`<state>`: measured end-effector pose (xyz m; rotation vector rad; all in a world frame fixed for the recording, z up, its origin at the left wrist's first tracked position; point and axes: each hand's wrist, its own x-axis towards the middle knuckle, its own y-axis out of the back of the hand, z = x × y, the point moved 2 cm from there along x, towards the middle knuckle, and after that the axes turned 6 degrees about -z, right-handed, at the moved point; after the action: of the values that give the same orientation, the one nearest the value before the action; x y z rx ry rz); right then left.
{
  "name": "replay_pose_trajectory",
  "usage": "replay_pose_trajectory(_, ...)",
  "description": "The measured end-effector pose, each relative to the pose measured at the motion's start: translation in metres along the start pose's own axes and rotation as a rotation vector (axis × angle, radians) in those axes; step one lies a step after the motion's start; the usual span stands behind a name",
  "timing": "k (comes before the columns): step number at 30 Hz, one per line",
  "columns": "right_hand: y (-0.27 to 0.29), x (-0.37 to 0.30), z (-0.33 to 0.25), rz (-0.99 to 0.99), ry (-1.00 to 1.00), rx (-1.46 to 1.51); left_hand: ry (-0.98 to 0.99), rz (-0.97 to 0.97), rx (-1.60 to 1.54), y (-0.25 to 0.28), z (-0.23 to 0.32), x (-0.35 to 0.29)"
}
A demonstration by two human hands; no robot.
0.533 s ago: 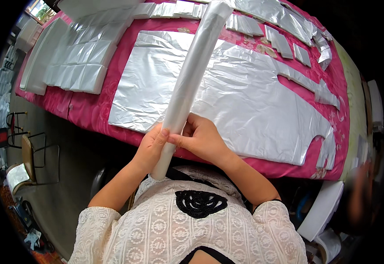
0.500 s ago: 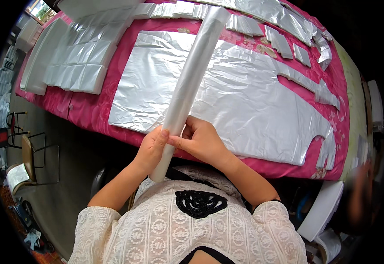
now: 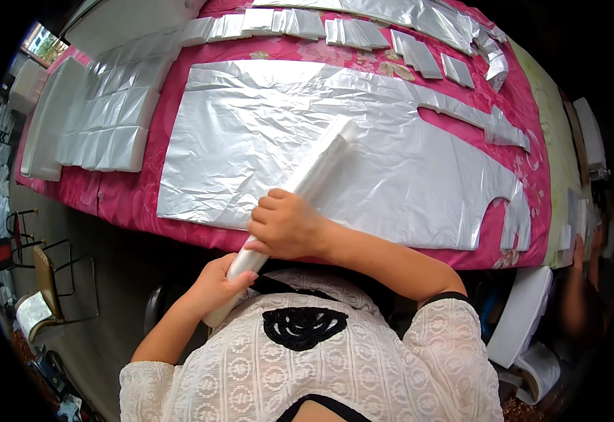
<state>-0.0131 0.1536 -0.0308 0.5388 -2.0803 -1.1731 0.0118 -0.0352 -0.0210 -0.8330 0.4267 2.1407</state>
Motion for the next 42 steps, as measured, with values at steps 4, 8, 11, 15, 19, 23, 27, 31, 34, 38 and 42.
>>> replay_pose_trajectory(4, 0.039, -0.023, 0.062, 0.167, -0.127, -0.129, 0.051, -0.095, -0.09, 0.005, -0.003, 0.001)
replay_pose_trajectory(8, 0.084, -0.06, 0.124, 0.46, -0.518, -0.304, 0.053, -0.2, -0.183, 0.012, -0.005, 0.001)
replay_pose_trajectory(11, 0.094, -0.067, 0.137, 0.378, -0.913, 0.414, 0.051, -0.236, -0.216, 0.014, -0.011, 0.005)
replay_pose_trajectory(15, 0.095, -0.056, 0.121, 0.06, -1.019, 0.919, 0.038, -0.273, -0.236, 0.014, -0.014, 0.007)
replay_pose_trajectory(19, 0.087, -0.058, 0.128, 0.1, -0.932, 1.084, 0.023, -0.326, -0.321, 0.012, -0.014, 0.006)
replay_pose_trajectory(23, 0.096, -0.07, 0.145, 0.237, -1.017, 0.941, 0.098, -0.359, -0.341, 0.013, -0.009, 0.0)
replay_pose_trajectory(27, 0.129, -0.133, 0.213, 0.428, -1.103, 0.602, 0.183, -0.461, -0.321, 0.028, -0.016, -0.014)
replay_pose_trajectory(31, 0.168, -0.201, 0.251, 0.671, -1.166, 0.515, 0.183, -0.531, -0.18, 0.053, -0.038, -0.03)
replay_pose_trajectory(34, 0.175, -0.213, 0.255, 0.706, -1.13, 0.576, 0.174, -0.645, -0.061, 0.065, -0.026, -0.033)
replay_pose_trajectory(38, 0.154, -0.166, 0.237, 0.551, -1.065, 0.509, -0.073, -0.559, 0.408, 0.062, 0.029, -0.01)
replay_pose_trajectory(42, 0.129, -0.12, 0.221, 0.476, -0.984, 0.643, -0.411, -0.193, 1.054, 0.036, 0.105, 0.032)
